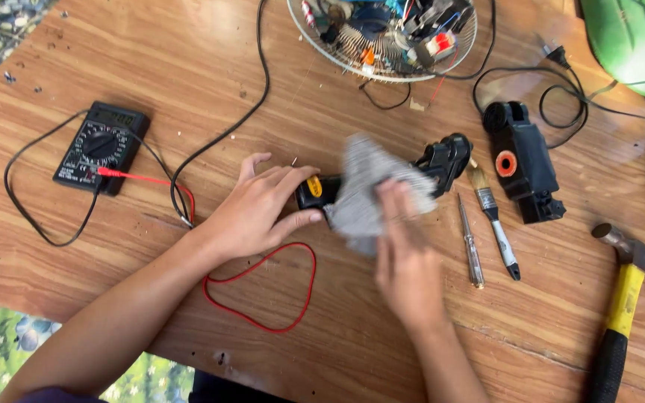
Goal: Polishing the surface of a handheld electronic device using a cloth on a workbench.
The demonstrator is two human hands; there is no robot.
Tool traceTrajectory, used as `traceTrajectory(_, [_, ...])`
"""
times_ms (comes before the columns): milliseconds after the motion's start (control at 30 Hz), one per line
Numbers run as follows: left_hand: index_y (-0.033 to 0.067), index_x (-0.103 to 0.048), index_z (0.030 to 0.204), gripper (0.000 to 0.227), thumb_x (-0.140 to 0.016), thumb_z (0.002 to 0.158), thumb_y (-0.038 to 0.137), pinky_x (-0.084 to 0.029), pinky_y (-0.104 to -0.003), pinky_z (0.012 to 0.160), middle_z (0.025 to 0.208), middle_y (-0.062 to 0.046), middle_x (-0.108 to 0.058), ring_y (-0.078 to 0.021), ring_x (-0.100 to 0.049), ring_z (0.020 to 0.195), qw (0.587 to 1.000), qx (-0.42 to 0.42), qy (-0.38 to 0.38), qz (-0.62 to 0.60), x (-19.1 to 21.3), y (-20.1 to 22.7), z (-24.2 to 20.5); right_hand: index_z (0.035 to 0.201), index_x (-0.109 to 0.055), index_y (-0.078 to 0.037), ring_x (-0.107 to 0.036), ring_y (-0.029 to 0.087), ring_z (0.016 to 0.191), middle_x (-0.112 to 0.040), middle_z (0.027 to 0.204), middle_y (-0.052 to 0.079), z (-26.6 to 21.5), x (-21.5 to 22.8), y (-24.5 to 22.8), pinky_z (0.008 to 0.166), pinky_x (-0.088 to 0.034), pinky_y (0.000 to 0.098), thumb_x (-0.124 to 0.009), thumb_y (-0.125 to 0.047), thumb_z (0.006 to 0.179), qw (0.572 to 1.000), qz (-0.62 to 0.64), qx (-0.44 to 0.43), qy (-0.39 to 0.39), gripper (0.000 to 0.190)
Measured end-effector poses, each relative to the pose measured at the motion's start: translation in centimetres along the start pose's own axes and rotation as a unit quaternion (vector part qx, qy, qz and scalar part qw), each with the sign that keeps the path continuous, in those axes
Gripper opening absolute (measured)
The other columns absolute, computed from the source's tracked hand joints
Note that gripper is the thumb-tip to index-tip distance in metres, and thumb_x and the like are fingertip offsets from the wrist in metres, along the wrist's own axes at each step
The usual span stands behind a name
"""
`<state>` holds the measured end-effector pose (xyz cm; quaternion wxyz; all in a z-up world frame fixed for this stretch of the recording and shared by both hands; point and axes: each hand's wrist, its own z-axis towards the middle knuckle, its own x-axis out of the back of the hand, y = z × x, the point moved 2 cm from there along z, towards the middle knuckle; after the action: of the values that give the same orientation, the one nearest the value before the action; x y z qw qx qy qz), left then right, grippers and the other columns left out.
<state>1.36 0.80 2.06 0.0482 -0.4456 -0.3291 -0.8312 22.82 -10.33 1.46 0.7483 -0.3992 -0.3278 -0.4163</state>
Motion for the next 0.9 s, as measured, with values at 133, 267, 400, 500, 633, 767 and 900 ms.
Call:
traceTrajectory(133, [-0.0042, -0.053, 0.136, 0.056, -0.064, 0.099, 0.036, -0.026, -0.067, 0.11, 0.105, -0.02, -0.069, -0.038, -0.07, 0.1, 1.0, 0.006, 0.007, -0.021, -0.5, -0.5, 0.0, 0.149, -0.048, 0.009, -0.051, 0.043, 0.135, -0.059, 0.139, 0.032, 0.7, 1.6, -3.0, 0.096, -0.055, 0.0401, -0.054, 0.003, 0.094, 0.994, -0.107, -0.02, 0.027, 0.055])
traceTrajectory(267, [-0.0014, -0.052, 0.138, 0.052, -0.065, 0.094, 0.023, -0.026, -0.065, 0.112, 0.107, -0.018, -0.069, -0.0354, -0.07, 0.101, 1.0, 0.01, -0.003, 0.003, 0.1, -0.9, -0.2, 0.148, -0.053, -0.001, -0.047, 0.041, 0.142, -0.055, 0.151, 0.021, -0.2, -0.8, -4.7, 0.116, -0.041, 0.0458, -0.057, -0.007, 0.096, 0.997, -0.051, 0.061, -0.015, 0.053])
traceTrajectory(400, [-0.0039, -0.053, 0.136, 0.053, -0.061, 0.1, 0.034, -0.025, -0.065, 0.112, 0.108, -0.022, -0.07, -0.0379, -0.07, 0.103, 1.0, 0.028, -0.005, 0.001, 0.6, -0.6, 0.0, 0.144, -0.056, 0.001, -0.058, 0.044, 0.129, -0.064, 0.135, 0.029, 1.0, 1.9, -1.8, 0.109, -0.045, 0.0525, -0.059, -0.001, 0.093, 0.997, -0.077, 0.006, 0.002, 0.051])
traceTrajectory(500, [-0.0051, -0.054, 0.134, 0.054, -0.06, 0.101, 0.038, -0.025, -0.066, 0.111, 0.108, -0.024, -0.069, -0.0398, -0.069, 0.104, 1.0, 0.02, -0.003, -0.004, 0.6, -0.6, -0.2, 0.149, -0.051, 0.006, -0.055, 0.053, 0.128, -0.061, 0.137, 0.035, 0.3, 2.6, 1.6, 0.11, -0.04, 0.0597, -0.062, 0.007, 0.09, 0.99, -0.119, -0.051, 0.063, 0.06])
traceTrajectory(633, [-0.0032, -0.054, 0.133, 0.052, -0.06, 0.101, 0.038, -0.026, -0.065, 0.111, 0.101, -0.019, -0.067, -0.0368, -0.069, 0.1, 1.0, 0.006, -0.003, 0.006, 0.1, -0.6, -0.3, 0.149, -0.046, 0.01, -0.06, 0.051, 0.117, -0.058, 0.132, 0.042, 0.0, 1.2, -1.4, 0.098, -0.049, 0.0533, -0.057, 0.005, 0.092, 0.994, -0.098, -0.054, 0.019, 0.059])
traceTrajectory(767, [0.0037, -0.049, 0.135, 0.049, -0.048, 0.105, 0.042, -0.028, -0.057, 0.11, 0.113, -0.012, -0.071, -0.0303, -0.066, 0.103, 1.0, -0.002, -0.007, 0.025, 0.4, -0.9, -0.1, 0.138, -0.052, 0.011, -0.045, 0.049, 0.142, -0.056, 0.145, 0.028, -0.1, -1.0, -5.4, 0.116, -0.045, 0.0544, -0.05, -0.005, 0.102, 0.994, -0.03, 0.09, -0.048, 0.039])
traceTrajectory(900, [0.0016, -0.051, 0.132, 0.051, -0.049, 0.104, 0.045, -0.028, -0.057, 0.111, 0.116, -0.015, -0.071, -0.0324, -0.066, 0.106, 1.0, -0.001, 0.001, 0.024, 0.4, -1.3, -0.2, 0.148, -0.044, 0.004, -0.059, 0.042, 0.134, -0.066, 0.136, 0.026, 0.9, 0.8, -2.9, 0.12, -0.044, 0.0556, -0.055, 0.01, 0.093, 0.997, -0.009, 0.069, -0.045, 0.056])
